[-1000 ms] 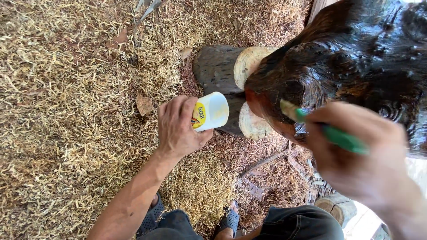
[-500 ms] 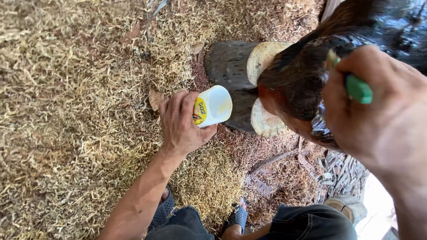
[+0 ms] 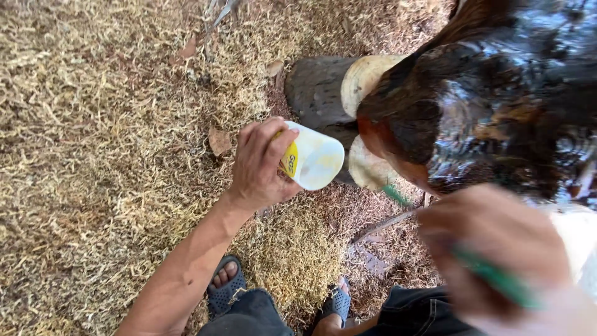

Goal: Applying a clear finish or lacquer to a large wooden sculpture using a brush and a cup.

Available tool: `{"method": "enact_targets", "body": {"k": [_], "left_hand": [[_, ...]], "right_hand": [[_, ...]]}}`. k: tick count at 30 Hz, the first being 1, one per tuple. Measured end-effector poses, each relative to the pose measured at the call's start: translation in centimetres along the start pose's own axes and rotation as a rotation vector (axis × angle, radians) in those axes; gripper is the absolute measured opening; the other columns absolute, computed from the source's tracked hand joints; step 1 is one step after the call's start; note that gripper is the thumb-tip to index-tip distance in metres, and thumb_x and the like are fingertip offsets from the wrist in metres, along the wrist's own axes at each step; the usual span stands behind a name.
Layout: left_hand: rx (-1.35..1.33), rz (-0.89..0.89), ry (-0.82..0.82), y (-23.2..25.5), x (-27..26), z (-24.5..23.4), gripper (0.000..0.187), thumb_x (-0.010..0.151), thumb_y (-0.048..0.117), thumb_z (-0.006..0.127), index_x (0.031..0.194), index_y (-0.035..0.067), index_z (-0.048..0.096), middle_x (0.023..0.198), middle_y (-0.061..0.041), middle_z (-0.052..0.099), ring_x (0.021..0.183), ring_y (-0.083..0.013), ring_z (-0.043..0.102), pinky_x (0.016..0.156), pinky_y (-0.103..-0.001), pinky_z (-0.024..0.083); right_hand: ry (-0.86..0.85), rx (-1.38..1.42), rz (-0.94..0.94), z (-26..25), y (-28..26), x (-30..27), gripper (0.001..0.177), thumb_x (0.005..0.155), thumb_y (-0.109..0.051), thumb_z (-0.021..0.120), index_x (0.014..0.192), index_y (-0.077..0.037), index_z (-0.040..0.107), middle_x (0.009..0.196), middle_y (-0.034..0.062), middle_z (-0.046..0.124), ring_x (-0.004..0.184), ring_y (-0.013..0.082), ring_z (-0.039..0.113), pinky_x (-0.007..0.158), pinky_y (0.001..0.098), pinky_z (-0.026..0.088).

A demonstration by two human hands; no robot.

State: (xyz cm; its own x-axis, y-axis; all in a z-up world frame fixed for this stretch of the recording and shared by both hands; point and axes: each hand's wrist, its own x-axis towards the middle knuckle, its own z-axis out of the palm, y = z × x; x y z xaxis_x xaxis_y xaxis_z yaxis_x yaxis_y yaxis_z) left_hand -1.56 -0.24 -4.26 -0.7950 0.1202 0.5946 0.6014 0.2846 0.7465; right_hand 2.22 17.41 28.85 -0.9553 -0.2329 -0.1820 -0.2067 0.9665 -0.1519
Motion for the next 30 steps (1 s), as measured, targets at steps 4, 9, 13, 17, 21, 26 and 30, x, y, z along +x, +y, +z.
{"method": "enact_targets", "body": {"k": [4,9,13,17,21,26,30], "left_hand": [[-0.100,0.155,0.007,2.2,2.4,-0.5,0.100,0.074,0.068,0.087,0.143,0.014,0.039,0.132,-0.011,0.051,0.130,-0.0295,0.054,0.113,-0.050,0.039],[-0.085,0.230,-0.017,4.2,3.3,-0.3,0.093,0.081,0.067,0.085,0.143,0.015,0.039,0.131,-0.010,0.051,0.131,-0.0295,0.056,0.114,-0.050,0.038],[-0.013,0.225,-0.010,4.8,3.9,1.3,0.098,0.072,0.064,0.089,0.140,0.012,0.040,0.125,-0.012,0.051,0.121,-0.0291,0.055,0.106,-0.051,0.038],[0.071,0.130,-0.085,5.2,4.2,3.0,0.095,0.073,0.047,0.095,0.140,0.009,0.040,0.122,-0.014,0.051,0.113,-0.0283,0.055,0.103,-0.050,0.038],[0.090,0.023,-0.174,5.1,4.5,3.6,0.099,0.061,0.038,0.096,0.139,0.007,0.042,0.117,-0.015,0.052,0.108,-0.0289,0.055,0.101,-0.051,0.038],[0.133,-0.054,-0.145,3.1,2.4,2.6,0.100,0.059,0.037,0.097,0.139,0.007,0.044,0.119,-0.016,0.052,0.109,-0.0296,0.055,0.102,-0.052,0.038],[0.157,-0.108,-0.086,2.0,1.6,0.9,0.098,0.062,0.038,0.098,0.139,0.008,0.045,0.120,-0.014,0.054,0.113,-0.0285,0.055,0.103,-0.051,0.038]], "right_hand": [[-0.106,0.039,-0.380,1.7,-4.1,2.8,0.038,0.071,-0.008,0.078,0.108,-0.003,0.072,0.095,0.0113,0.071,0.081,0.0276,0.070,0.068,0.0396,0.057],[-0.059,0.153,-0.286,2.5,-2.5,2.3,0.026,0.079,-0.007,0.079,0.104,-0.004,0.072,0.090,0.0103,0.072,0.079,0.0267,0.072,0.066,0.0382,0.057],[0.027,0.246,-0.217,1.9,-0.3,1.2,0.016,0.088,-0.003,0.075,0.103,-0.003,0.070,0.091,0.0104,0.072,0.076,0.0207,0.074,0.064,0.0323,0.062],[0.120,0.238,-0.144,-0.1,3.3,-0.3,0.007,0.094,0.002,0.068,0.091,-0.004,0.067,0.073,0.0055,0.070,0.051,0.0086,0.063,0.041,0.0243,0.044],[0.138,-0.061,-0.052,-2.7,3.4,1.2,0.011,0.099,0.001,0.060,0.088,-0.001,0.062,0.062,0.0066,0.064,0.043,0.0083,0.059,0.035,0.0250,0.040],[0.338,-0.096,-0.206,-3.6,0.2,2.8,0.010,0.109,0.002,0.060,0.099,0.002,0.057,0.077,0.0125,0.063,0.062,0.0124,0.062,0.046,0.0261,0.046],[0.124,-0.048,-0.154,0.3,1.6,4.7,0.011,0.100,0.001,0.062,0.090,-0.002,0.061,0.070,0.0106,0.068,0.050,0.0107,0.063,0.037,0.0256,0.046]]}}
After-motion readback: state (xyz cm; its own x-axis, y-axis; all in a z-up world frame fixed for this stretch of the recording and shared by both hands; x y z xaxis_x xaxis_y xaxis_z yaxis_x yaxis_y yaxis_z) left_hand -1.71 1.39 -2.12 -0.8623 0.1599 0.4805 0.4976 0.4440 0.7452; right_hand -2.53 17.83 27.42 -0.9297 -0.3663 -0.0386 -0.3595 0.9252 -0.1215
